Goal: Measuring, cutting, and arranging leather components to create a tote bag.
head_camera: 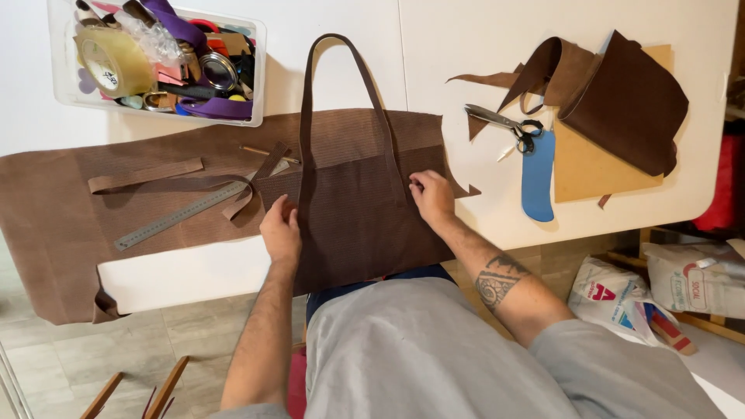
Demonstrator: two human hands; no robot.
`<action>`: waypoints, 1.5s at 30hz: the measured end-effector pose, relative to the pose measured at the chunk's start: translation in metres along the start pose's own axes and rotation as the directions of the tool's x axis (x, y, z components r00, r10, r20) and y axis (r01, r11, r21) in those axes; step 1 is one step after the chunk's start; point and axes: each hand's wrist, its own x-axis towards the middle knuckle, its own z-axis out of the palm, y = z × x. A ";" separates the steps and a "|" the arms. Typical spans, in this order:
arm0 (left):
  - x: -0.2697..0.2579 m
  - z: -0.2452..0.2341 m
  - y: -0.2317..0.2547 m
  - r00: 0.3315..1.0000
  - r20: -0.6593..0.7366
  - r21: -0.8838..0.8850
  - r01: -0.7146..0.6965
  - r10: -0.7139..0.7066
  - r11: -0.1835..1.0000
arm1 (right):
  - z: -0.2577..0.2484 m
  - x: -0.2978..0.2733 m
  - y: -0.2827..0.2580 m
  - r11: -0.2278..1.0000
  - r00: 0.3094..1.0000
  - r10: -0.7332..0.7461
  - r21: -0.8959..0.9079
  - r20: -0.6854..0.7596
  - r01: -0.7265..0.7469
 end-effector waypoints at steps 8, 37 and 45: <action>-0.032 0.004 -0.014 0.870 0.265 0.430 -0.493 0.416 0.757 | 0.002 -0.047 0.022 0.926 0.948 -0.306 -0.204 0.088 0.318; 0.003 0.008 0.013 0.784 0.411 0.572 -0.619 0.466 0.538 | -0.013 -0.046 -0.004 0.784 0.812 -0.308 -0.351 0.496 0.512; 0.006 -0.015 -0.003 0.791 0.303 0.576 -0.596 0.532 0.559 | -0.007 -0.051 0.012 0.830 0.850 -0.336 -0.300 0.405 0.471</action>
